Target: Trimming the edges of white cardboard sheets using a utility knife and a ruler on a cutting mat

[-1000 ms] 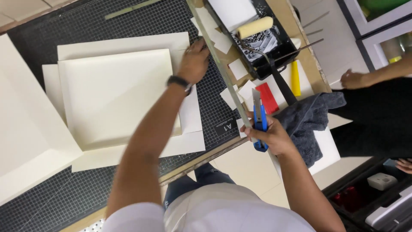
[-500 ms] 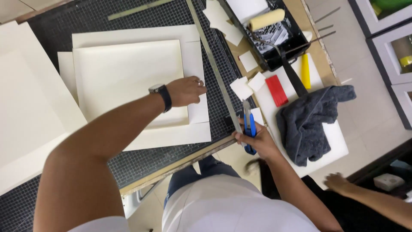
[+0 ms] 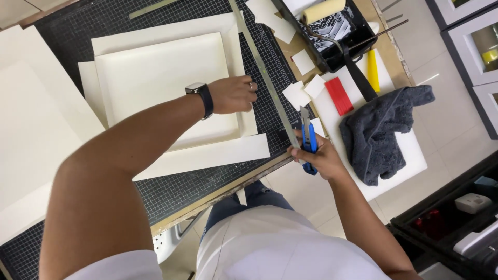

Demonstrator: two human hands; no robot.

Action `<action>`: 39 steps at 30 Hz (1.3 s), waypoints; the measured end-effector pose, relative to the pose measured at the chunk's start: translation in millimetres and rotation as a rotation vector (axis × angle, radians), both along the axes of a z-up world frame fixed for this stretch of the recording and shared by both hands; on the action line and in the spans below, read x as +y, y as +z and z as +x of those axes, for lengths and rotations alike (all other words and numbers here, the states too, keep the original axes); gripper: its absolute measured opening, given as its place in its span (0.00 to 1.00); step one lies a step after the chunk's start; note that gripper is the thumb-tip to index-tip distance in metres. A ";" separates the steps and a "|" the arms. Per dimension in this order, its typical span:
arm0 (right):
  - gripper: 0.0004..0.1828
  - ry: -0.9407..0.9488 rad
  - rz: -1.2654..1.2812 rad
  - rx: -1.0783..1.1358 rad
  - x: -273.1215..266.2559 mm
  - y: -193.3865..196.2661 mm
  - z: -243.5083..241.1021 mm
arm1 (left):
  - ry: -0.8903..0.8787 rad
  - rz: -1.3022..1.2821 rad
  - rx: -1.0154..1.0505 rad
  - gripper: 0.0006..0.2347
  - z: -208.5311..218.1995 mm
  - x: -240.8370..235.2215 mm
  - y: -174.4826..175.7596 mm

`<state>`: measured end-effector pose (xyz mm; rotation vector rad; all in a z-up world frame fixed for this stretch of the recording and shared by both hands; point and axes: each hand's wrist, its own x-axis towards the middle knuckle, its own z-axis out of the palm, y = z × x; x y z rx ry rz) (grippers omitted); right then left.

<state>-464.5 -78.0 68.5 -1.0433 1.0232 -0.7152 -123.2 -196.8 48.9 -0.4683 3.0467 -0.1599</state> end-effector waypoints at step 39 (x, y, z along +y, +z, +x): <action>0.22 -0.048 -0.328 0.906 103.2 -68.5 100.6 | 0.867 0.223 0.489 0.14 -32.5 170.8 -62.0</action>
